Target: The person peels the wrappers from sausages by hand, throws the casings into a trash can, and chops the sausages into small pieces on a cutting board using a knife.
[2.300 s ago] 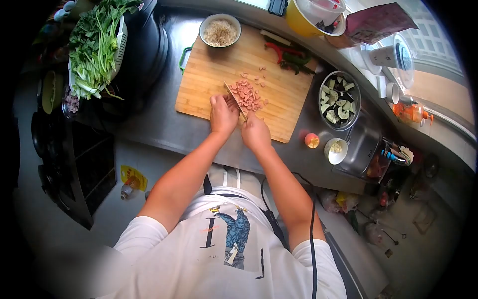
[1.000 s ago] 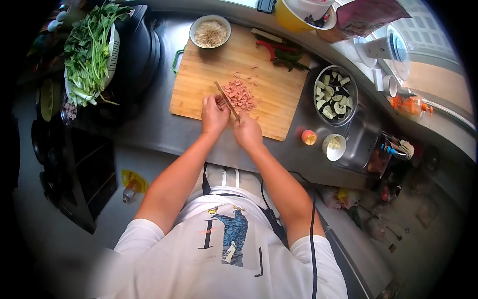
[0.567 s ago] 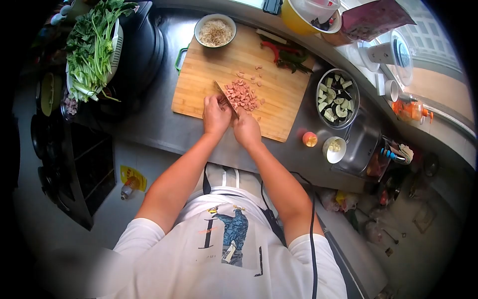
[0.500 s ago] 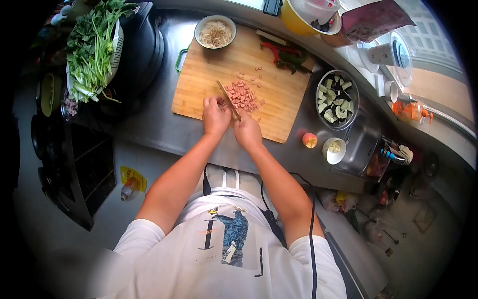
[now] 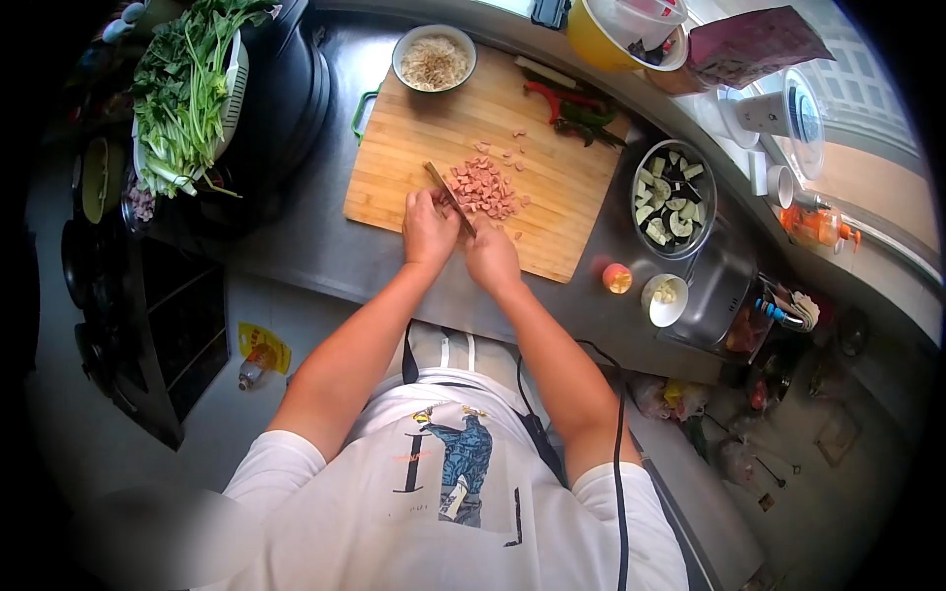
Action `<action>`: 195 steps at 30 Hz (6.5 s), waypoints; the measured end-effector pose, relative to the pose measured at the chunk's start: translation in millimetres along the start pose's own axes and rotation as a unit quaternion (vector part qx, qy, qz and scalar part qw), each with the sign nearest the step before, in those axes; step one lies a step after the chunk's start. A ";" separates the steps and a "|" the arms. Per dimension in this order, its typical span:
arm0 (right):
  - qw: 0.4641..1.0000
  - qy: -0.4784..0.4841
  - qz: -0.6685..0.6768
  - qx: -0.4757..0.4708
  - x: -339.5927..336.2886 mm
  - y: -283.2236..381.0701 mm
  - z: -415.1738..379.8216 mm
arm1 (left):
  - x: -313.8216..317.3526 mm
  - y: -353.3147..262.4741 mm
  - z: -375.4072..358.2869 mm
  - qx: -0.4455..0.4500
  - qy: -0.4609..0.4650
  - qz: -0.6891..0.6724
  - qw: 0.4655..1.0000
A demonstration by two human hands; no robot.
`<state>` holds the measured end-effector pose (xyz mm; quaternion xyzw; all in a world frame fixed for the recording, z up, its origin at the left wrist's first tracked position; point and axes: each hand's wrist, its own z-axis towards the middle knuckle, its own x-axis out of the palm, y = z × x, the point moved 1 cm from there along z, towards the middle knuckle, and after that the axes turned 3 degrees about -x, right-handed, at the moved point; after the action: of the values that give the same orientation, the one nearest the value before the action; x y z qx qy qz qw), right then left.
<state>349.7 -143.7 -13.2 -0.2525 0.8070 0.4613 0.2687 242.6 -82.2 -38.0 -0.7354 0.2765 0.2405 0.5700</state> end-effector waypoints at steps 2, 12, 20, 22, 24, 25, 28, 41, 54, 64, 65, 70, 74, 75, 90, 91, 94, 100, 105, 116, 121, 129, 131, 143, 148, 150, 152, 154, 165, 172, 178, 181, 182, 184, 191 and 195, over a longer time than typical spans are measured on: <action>1.000 -0.014 -0.016 0.008 2.0 1.7 -2.0 | 0.6 3.5 1.2 0.002 -0.010 -0.006 1.000; 0.999 -0.031 0.004 0.027 -15.2 15.4 -10.0 | 5.4 19.9 -2.1 -0.003 -0.007 -0.059 0.998; 1.000 -0.020 -0.001 0.005 2.6 4.6 -8.9 | 4.8 18.6 -2.1 -0.041 0.003 -0.078 0.996; 0.999 -0.017 -0.004 0.031 7.2 4.6 -2.8 | 4.9 18.9 -1.9 -0.047 0.009 -0.077 0.996; 0.999 -0.017 -0.005 0.031 6.8 5.4 -2.3 | 4.3 18.3 -2.2 -0.052 0.014 -0.078 0.996; 0.999 -0.017 -0.005 0.031 4.8 6.4 -2.6 | 3.4 17.5 -3.4 -0.049 0.014 -0.077 0.996; 0.998 -0.032 0.034 0.036 -2.8 8.4 -10.2 | 5.2 18.0 -1.8 -0.050 0.005 -0.083 0.995; 1.000 -0.020 0.000 0.008 2.3 6.3 -8.3 | 5.5 19.8 -5.6 -0.064 -0.012 -0.075 0.995; 0.999 0.003 -0.035 0.018 14.4 17.8 -1.9 | -15.1 23.0 10.3 -0.043 -0.026 -0.059 0.997; 0.992 -0.030 0.122 0.031 -20.7 7.3 -4.3 | -19.6 9.8 16.1 0.058 -0.012 -0.019 0.998; 0.990 -0.031 0.140 0.010 -20.8 -3.9 -3.0 | -20.9 5.1 17.2 0.068 -0.025 -0.033 0.997; 0.944 0.110 0.255 0.177 -56.3 9.4 -4.5 | -13.2 -27.2 20.1 0.164 0.021 -0.079 0.983; 0.877 0.124 0.402 0.232 -68.3 6.8 -5.2 | 6.2 -28.3 30.3 0.196 0.005 -0.033 0.980; 0.873 0.121 0.409 0.238 -70.8 6.6 -5.2 | 7.1 -28.2 32.4 0.198 0.006 -0.033 0.980; 0.987 0.058 0.120 0.090 -90.8 -12.9 -16.3 | -1.1 -16.1 67.2 0.073 0.047 -0.089 0.992; 0.987 0.056 0.121 0.090 -89.4 -16.3 -16.8 | -3.8 -17.9 62.7 0.074 0.048 -0.088 0.992; 0.991 0.037 0.124 0.045 -85.3 -19.6 -17.8 | -15.8 -27.6 42.1 0.115 0.073 -0.086 0.987; 0.989 0.043 0.139 0.032 -77.7 -19.6 -19.3 | -2.8 -12.7 46.8 0.077 0.043 -0.080 0.993; 0.994 -0.071 -0.070 -0.032 -90.8 -3.0 -25.4 | -56.3 -28.5 60.6 0.123 0.003 -0.121 0.985; 0.977 -0.065 -0.138 -0.147 -88.9 -15.7 -20.2 | -50.6 -57.6 43.6 0.459 0.263 0.145 0.836; 0.978 -0.067 -0.097 -0.172 -86.6 -17.0 -19.4 | -33.6 -47.1 41.4 0.446 0.275 0.135 0.841; 0.983 -0.045 -0.098 -0.146 -97.7 -17.9 -16.7 | -20.5 -51.8 48.5 0.444 0.271 0.112 0.847; 0.983 -0.047 -0.091 -0.152 -100.7 -16.9 -17.4 | -17.0 -54.2 51.3 0.464 0.243 0.105 0.845; 0.988 -0.030 -0.066 -0.136 -91.7 -25.7 -30.6 | 7.5 -49.4 72.8 0.433 0.162 0.161 0.872; 0.992 -0.050 -0.061 -0.097 -96.8 -30.7 -35.7 | -13.5 -67.9 62.3 0.456 0.209 0.125 0.856; 0.994 -0.057 -0.051 -0.081 -102.7 -32.0 -38.1 | -23.0 -71.3 57.9 0.469 0.227 0.113 0.846; 0.995 -0.056 -0.046 -0.072 -108.4 -33.2 -40.2 | -27.1 -73.4 55.6 0.499 0.245 0.120 0.823; 0.996 -0.054 -0.042 -0.061 -111.7 -37.9 -42.6 | -20.7 -68.6 59.5 0.487 0.244 0.135 0.828; 0.993 -0.106 -0.044 -0.037 -119.2 -53.7 -62.4 | -16.2 -75.6 57.3 0.517 0.263 0.128 0.805; 0.992 -0.110 -0.027 -0.056 -113.6 -61.0 -72.4 | 7.3 -56.0 88.9 0.465 0.195 0.159 0.849; 0.991 -0.125 0.044 0.018 -91.5 -69.3 -88.9 | 38.3 -70.0 107.3 0.492 0.194 0.122 0.840; 0.955 -0.176 0.221 0.096 -72.8 -65.4 -91.8 | 46.6 -69.9 109.3 0.510 0.226 0.104 0.824; 0.954 -0.174 0.221 0.100 -62.7 -67.3 -89.9 | 47.6 -68.1 106.1 0.516 0.249 0.097 0.814; 0.921 -0.234 0.263 0.165 -41.8 -72.2 -82.1 | 41.6 -60.6 99.7 0.516 0.288 0.089 0.802; 0.909 -0.243 0.303 0.152 8.7 -17.9 -40.7 | -14.5 -40.6 72.4 0.530 0.293 0.068 0.793; 0.870 -0.290 0.358 0.176 28.8 -10.4 -42.1 | -6.8 -5.1 73.3 0.453 0.197 0.091 0.865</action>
<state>327.1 -190.0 -20.6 0.2504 0.7958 0.4282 0.3473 238.3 -9.0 -47.0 -0.3998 0.5270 -0.0104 0.7499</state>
